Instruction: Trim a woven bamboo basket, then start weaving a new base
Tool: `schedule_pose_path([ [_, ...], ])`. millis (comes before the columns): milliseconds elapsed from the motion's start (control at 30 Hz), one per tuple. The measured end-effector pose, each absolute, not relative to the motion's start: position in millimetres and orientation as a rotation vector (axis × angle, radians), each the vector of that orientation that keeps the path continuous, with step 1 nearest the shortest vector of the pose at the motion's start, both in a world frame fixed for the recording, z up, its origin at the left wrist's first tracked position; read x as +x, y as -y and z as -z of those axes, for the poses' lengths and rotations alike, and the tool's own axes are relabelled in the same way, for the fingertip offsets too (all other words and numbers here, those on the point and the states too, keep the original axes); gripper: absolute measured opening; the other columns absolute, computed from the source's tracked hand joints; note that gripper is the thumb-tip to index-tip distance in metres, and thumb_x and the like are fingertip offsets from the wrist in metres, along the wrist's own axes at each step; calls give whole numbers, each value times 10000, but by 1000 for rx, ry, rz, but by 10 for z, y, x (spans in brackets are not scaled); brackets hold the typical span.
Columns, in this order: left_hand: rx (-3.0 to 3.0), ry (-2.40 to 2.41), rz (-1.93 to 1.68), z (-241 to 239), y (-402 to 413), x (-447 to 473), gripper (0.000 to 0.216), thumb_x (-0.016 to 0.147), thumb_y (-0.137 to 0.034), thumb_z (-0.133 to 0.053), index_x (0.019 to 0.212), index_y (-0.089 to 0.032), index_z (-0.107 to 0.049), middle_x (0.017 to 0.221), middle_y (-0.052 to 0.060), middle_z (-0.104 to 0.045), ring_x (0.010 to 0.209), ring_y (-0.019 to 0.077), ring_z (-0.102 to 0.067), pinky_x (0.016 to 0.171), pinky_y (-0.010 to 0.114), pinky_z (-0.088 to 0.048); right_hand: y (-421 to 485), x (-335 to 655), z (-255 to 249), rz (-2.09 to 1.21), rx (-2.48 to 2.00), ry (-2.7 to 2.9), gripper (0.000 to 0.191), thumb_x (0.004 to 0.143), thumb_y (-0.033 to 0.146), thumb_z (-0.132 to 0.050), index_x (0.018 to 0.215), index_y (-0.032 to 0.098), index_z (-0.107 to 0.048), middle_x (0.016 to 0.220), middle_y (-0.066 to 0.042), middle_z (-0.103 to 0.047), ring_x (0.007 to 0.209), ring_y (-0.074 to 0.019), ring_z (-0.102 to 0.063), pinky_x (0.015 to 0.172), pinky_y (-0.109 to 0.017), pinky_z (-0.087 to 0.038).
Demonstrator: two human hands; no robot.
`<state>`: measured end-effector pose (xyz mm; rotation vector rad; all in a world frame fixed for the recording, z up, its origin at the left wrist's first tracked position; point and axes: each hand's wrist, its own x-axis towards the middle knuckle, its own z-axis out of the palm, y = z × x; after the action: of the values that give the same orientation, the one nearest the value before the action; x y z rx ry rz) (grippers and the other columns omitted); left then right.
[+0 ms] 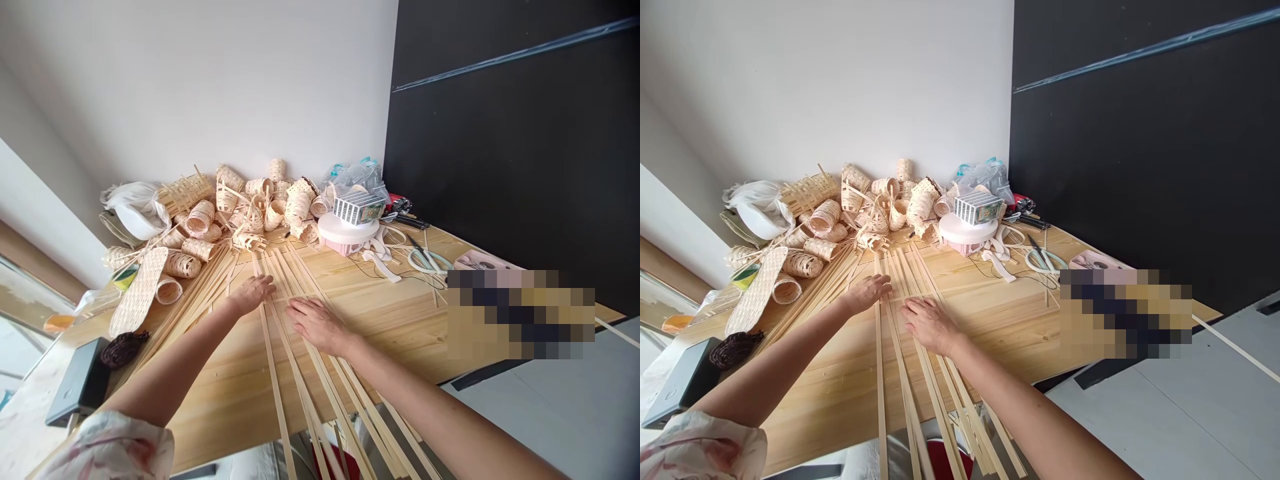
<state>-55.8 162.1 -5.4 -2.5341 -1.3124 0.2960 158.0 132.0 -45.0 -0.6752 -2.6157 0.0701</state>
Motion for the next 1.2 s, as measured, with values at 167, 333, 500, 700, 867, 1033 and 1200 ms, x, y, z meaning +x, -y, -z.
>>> schedule_pose_path([
  [167, -2605, 1193, -332, 21, -1671, -599, 193, 855, -105, -404, 904, -160, -582, 918, 55, -573, 814, 152, -542, 730, 260, -423, -1324, 1582, 468, -67, -669, 2612, 262, 837, 179, -467, 1093, 153, -515, 1120, -101, -540, 1113, -222, -440, 938, -389, -328],
  [333, -2649, 1153, -335, -59, -1667, -605, 223, 830, -46, -383, 870, -150, -577, 806, 27, -582, 673, 114, -545, 641, 217, -420, -1330, 1579, 476, -63, -659, 2604, 254, 843, 180, -462, 1088, 147, -521, 1128, -103, -540, 1115, -218, -437, 944, -388, -329],
  [500, -2663, 1123, -294, -113, -1672, -513, 217, 799, -29, -394, 846, -149, -569, 818, 41, -575, 786, 154, -534, 705, 241, -420, -1339, 1568, 483, -65, -647, 2592, 257, 841, 162, -450, 1085, 141, -527, 1113, -105, -548, 1116, -216, -437, 952, -394, -326],
  [700, -2688, 1051, -302, -49, -1759, -345, 129, 795, -97, -455, 792, -143, -576, 825, 73, -572, 809, 194, -515, 732, 295, -407, -1350, 1564, 515, -65, -641, 2574, 269, 843, 148, -422, 1086, 138, -539, 1124, -112, -556, 1114, -217, -445, 965, -384, -318],
  [867, -2735, 939, -385, -35, -1859, -257, 136, 785, -78, -480, 764, -148, -594, 772, 67, -579, 769, 186, -514, 704, 296, -387, -1358, 1555, 535, -73, -681, 2549, 364, 815, 128, -412, 1171, 83, -471, 1133, -142, -561, 1098, -228, -464, 952, -394, -330],
  [1033, -2768, 830, -449, -78, -1923, -213, 161, 783, -53, -490, 774, -159, -611, 754, 59, -587, 763, 182, -508, 662, 287, -367, -1365, 1555, 538, -93, -696, 2538, 462, 781, 107, -401, 1242, 83, -400, 1169, -154, -544, 1088, -230, -476, 925, -409, -354],
  [1200, -2777, 790, -468, -100, -2028, -242, 169, 771, -32, -508, 752, -163, -612, 756, 51, -595, 747, 165, -505, 636, 270, -351, -1369, 1565, 539, -103, -676, 2548, 475, 798, 70, -359, 1272, 78, -375, 1187, -149, -537, 1102, -217, -464, 944, -395, -338],
])
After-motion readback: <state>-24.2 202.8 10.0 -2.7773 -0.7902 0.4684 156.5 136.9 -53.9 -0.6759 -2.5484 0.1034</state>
